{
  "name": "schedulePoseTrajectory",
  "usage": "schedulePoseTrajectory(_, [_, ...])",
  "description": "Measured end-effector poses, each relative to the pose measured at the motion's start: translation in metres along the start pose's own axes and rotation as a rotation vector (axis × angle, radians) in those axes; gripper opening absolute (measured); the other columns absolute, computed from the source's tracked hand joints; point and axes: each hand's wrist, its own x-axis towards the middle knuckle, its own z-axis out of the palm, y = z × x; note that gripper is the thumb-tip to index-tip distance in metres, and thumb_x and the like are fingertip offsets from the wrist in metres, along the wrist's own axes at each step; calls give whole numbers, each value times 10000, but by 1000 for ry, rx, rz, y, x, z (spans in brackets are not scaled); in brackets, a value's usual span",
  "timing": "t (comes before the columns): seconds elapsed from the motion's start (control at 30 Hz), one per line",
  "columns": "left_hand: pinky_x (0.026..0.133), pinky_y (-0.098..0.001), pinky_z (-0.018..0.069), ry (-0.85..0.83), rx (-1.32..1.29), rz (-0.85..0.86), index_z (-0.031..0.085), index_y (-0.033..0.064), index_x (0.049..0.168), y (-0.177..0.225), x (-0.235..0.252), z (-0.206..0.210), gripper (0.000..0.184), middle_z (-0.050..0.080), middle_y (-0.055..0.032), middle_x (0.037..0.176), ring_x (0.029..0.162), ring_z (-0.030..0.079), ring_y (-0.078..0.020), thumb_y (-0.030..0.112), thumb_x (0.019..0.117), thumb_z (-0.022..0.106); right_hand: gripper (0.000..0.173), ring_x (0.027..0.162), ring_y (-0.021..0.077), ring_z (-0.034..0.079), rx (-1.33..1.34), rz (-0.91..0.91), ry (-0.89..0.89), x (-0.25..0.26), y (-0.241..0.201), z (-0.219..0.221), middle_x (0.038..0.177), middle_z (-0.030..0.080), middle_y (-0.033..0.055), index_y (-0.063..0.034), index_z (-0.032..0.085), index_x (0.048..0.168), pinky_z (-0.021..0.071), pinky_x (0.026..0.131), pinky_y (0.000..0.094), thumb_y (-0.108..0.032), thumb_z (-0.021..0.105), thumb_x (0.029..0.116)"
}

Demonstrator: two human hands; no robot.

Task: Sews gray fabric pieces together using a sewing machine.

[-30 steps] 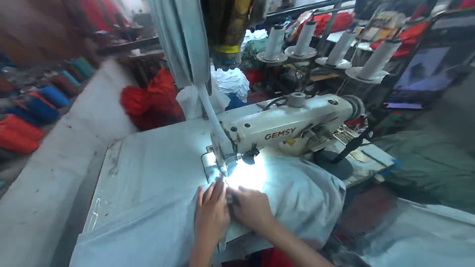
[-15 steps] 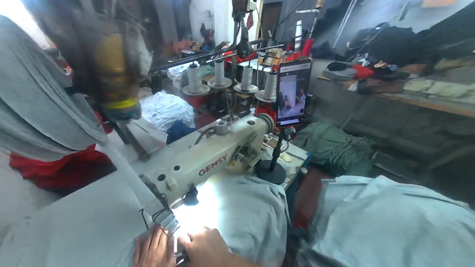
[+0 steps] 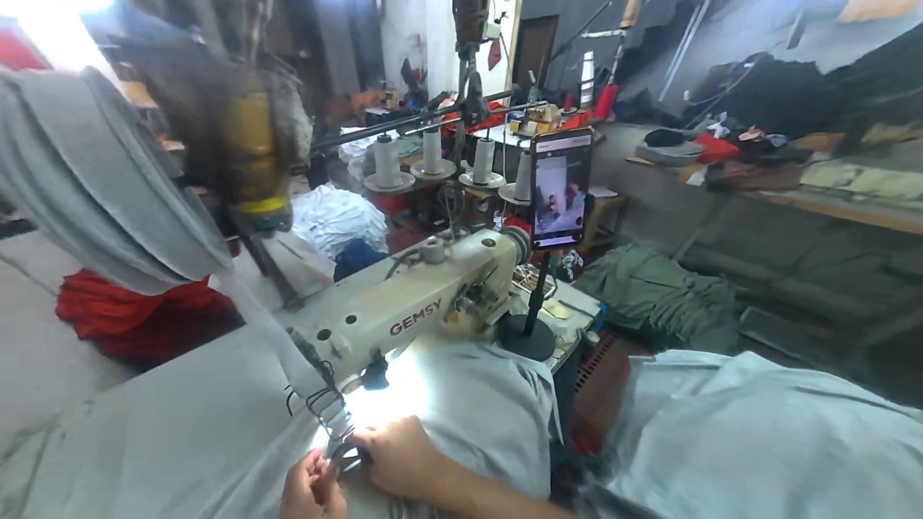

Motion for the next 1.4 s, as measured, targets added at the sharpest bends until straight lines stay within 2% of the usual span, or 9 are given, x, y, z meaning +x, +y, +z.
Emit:
schedulePoseTrajectory(0.17, [969,-537,524,-131,264,141,695,0,1246,3,-9,-11,322,642,-246,1222,1134,627,-416,167,984,608,429,900,342,719,-22,-38,-46,0,10,-2,1058,740,105,-236,664,1326,557,714,606,-188,676,900])
schedulePoseTrajectory(0.3, [931,-533,531,-163,320,108,716,64,1252,6,-10,-9,321,627,-232,1243,1117,621,-416,177,968,615,417,878,341,718,-21,-31,-23,-1,9,1,1040,740,104,-241,664,1323,552,695,594,-190,661,909])
schedulePoseTrajectory(0.67, [934,-533,525,-161,370,129,701,79,1289,8,-9,-9,351,617,-248,1240,1111,618,-427,175,960,626,431,899,335,722,-21,-68,-24,0,16,2,1050,743,99,-253,660,1340,560,723,598,-192,658,914])
schedulePoseTrajectory(0.8, [946,-589,486,-161,480,181,664,185,1371,3,-5,-4,422,609,-243,1270,1114,611,-435,262,959,618,423,885,338,721,-16,-80,-6,-4,18,2,1037,744,111,-237,663,1335,557,730,597,-197,678,914])
schedulePoseTrajectory(0.87, [931,-597,484,-127,532,184,690,219,1333,6,-3,0,389,620,-230,1258,1115,614,-430,266,953,618,422,893,341,717,-34,-49,-10,-7,14,2,1031,739,122,-243,664,1327,556,743,595,-174,666,910])
schedulePoseTrajectory(1.0, [894,-599,486,-116,594,133,715,231,1287,16,-3,1,332,636,-211,1225,1109,618,-422,286,977,609,391,856,338,718,-89,-24,29,-13,9,5,971,734,125,-253,694,1293,557,693,578,-180,648,911])
schedulePoseTrajectory(1.07, [889,-601,480,-110,625,113,723,234,1274,20,-4,3,325,637,-208,1223,1103,617,-421,312,986,596,400,891,345,714,-90,2,0,-15,8,2,996,732,130,-259,686,1311,550,719,587,-183,631,923])
schedulePoseTrajectory(1.23, [958,-555,495,-104,617,105,713,227,1288,21,-9,5,350,646,-172,1270,1150,620,-382,339,978,595,369,897,307,728,-112,21,0,-16,11,3,995,746,92,-294,693,1297,573,731,563,-234,629,938])
schedulePoseTrajectory(1.4, [997,-532,475,-46,555,139,723,204,1281,15,-17,4,343,661,-112,1284,1139,628,-326,310,984,589,452,896,330,726,-136,35,-38,-16,1,-9,1062,751,98,-336,673,1359,562,734,576,-221,640,923])
